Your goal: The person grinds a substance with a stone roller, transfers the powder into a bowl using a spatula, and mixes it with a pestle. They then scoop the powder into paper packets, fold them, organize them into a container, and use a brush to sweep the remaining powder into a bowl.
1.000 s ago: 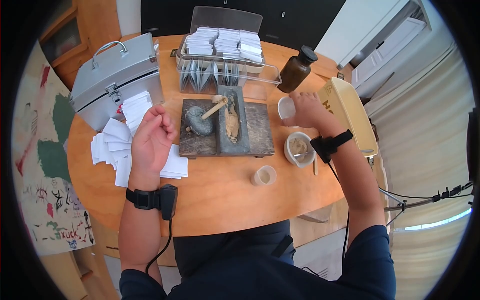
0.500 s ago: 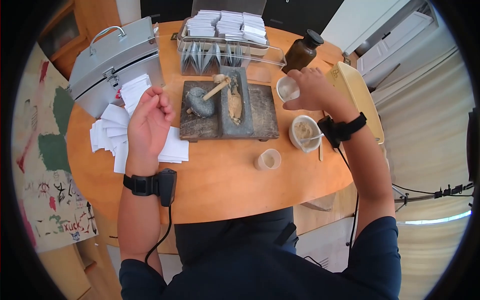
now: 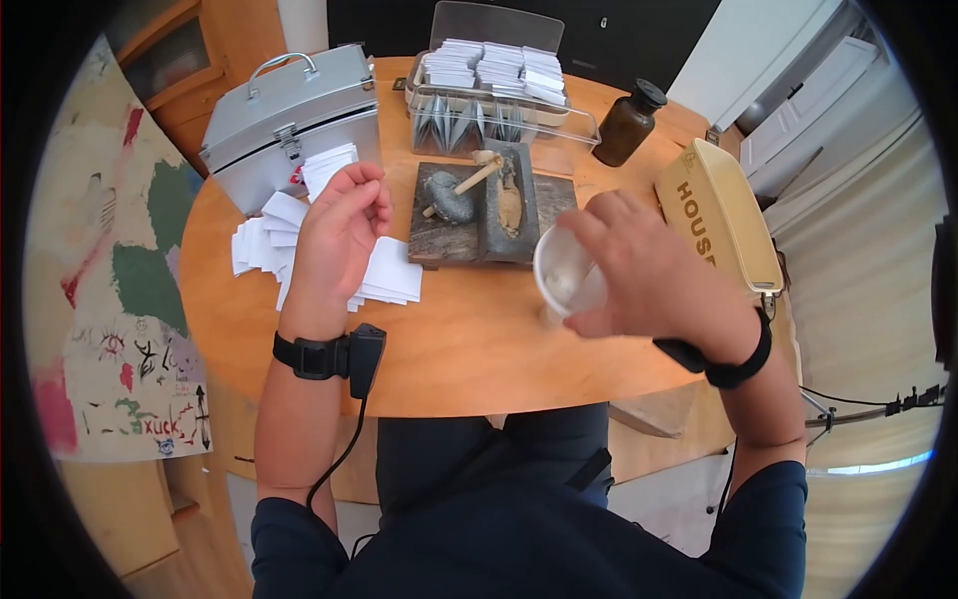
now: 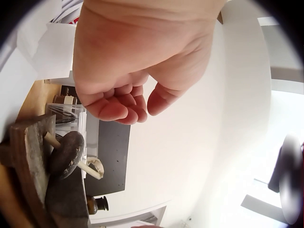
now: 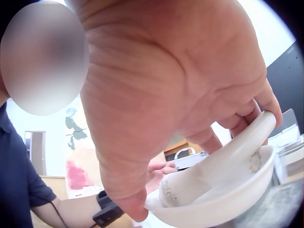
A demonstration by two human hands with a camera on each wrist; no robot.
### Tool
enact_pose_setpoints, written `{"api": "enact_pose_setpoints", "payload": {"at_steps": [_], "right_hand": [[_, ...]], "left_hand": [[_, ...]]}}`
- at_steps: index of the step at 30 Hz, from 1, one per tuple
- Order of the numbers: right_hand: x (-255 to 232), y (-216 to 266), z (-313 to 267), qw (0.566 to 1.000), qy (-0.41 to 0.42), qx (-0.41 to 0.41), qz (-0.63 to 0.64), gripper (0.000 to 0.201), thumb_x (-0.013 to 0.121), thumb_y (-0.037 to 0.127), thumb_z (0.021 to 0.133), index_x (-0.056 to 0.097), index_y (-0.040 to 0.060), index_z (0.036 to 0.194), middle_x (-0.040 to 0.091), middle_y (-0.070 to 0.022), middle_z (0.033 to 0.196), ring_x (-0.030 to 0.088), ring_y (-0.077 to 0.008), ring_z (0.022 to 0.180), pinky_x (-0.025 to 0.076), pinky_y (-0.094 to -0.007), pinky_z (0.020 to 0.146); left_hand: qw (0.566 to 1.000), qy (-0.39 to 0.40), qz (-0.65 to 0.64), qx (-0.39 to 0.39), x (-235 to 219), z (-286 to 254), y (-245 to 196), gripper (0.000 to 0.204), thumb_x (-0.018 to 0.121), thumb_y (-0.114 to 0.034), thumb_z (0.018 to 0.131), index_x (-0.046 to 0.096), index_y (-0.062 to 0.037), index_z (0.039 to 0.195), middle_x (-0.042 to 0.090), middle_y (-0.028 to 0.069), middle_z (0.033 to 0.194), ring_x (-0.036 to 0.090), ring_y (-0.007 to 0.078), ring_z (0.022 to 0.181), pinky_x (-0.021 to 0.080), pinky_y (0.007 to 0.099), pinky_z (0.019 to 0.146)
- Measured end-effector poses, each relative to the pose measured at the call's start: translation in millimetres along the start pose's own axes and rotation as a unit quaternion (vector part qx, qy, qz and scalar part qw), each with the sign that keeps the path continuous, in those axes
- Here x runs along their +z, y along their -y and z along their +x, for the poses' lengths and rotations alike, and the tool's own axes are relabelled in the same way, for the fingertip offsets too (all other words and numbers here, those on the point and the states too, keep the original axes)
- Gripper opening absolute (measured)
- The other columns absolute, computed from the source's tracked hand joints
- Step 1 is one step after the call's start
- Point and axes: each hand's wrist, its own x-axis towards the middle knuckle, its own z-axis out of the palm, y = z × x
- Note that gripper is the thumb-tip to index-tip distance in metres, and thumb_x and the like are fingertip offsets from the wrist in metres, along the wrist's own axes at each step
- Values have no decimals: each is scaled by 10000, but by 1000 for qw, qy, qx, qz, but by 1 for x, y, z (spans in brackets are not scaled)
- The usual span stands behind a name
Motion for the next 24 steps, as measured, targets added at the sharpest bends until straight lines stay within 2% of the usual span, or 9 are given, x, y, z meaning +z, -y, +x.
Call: {"api": "enact_pose_setpoints", "payload": {"at_steps": [3, 5, 9, 15, 16, 17, 21, 23, 24], "right_hand": [[8, 38, -2, 999, 23, -21, 31, 791, 854, 347, 588, 535, 9, 1228, 537, -182, 1101, 527, -363, 1077, 451, -421, 961], [25, 55, -1, 994, -11, -92, 59, 713, 814, 385, 613, 570, -15, 1150, 565, -176, 1001, 531, -338, 1034, 428, -405, 950], [60, 78, 8, 993, 31, -93, 61, 722, 809, 401, 621, 569, -16, 1159, 559, -163, 1002, 521, -327, 1033, 415, -397, 959], [103, 84, 17, 998, 6, -36, 42, 745, 803, 437, 621, 573, -22, 1162, 557, -170, 1005, 512, -322, 1019, 409, -418, 949], [106, 84, 17, 999, 7, -19, 50, 743, 813, 394, 609, 558, -14, 1176, 547, -177, 1009, 516, -335, 1015, 417, -425, 946], [109, 83, 17, 998, 6, 0, 57, 746, 824, 351, 597, 544, -5, 1190, 537, -183, 1014, 520, -348, 1011, 424, -433, 943], [121, 78, 15, 997, 0, 14, 74, 758, 824, 371, 601, 541, 0, 1199, 542, -183, 1029, 523, -350, 1033, 420, -437, 957], [127, 76, 14, 995, -59, 8, 86, 742, 831, 352, 621, 538, 9, 1210, 553, -178, 1087, 517, -354, 1089, 407, -458, 981], [127, 75, 10, 994, -60, 10, 89, 742, 831, 352, 621, 538, 9, 1210, 553, -178, 1087, 517, -354, 1089, 407, -458, 981]], "left_hand": [[999, 3, 38, -21, 0, -17, -7, 149, 521, -97, 965, 535, -28, 1096, 540, 40, 855, 509, 129, 768, 413, 251, 677], [997, -2, 73, -36, 1, -28, -11, 146, 528, -105, 962, 542, -36, 1090, 550, 36, 847, 509, 120, 761, 412, 248, 674], [991, -8, 118, -66, 1, -49, -15, 162, 578, -99, 941, 561, -38, 1090, 572, 14, 846, 528, 94, 776, 428, 234, 680], [948, 26, 277, -153, 5, -80, -6, 148, 602, -104, 933, 582, -51, 1070, 584, -21, 899, 533, 49, 794, 441, 210, 678], [940, 25, 296, -168, 6, -84, -3, 135, 615, -93, 929, 588, -52, 1055, 575, -30, 922, 520, 41, 815, 444, 206, 707], [939, 31, 297, -170, 8, -87, -1, 135, 615, -93, 929, 588, -52, 1055, 575, -30, 922, 520, 41, 815, 444, 206, 707], [918, 29, 359, -164, 14, -94, 9, 137, 625, -86, 927, 587, -40, 1051, 571, -26, 945, 519, 48, 865, 451, 210, 765], [917, 32, 363, -161, 14, -95, 12, 143, 627, -83, 925, 586, -35, 1054, 571, -25, 955, 520, 51, 884, 452, 211, 783], [912, 42, 378, -155, 15, -94, 14, 143, 616, -64, 927, 582, -39, 1064, 575, -25, 971, 532, 58, 900, 453, 213, 794]]}}
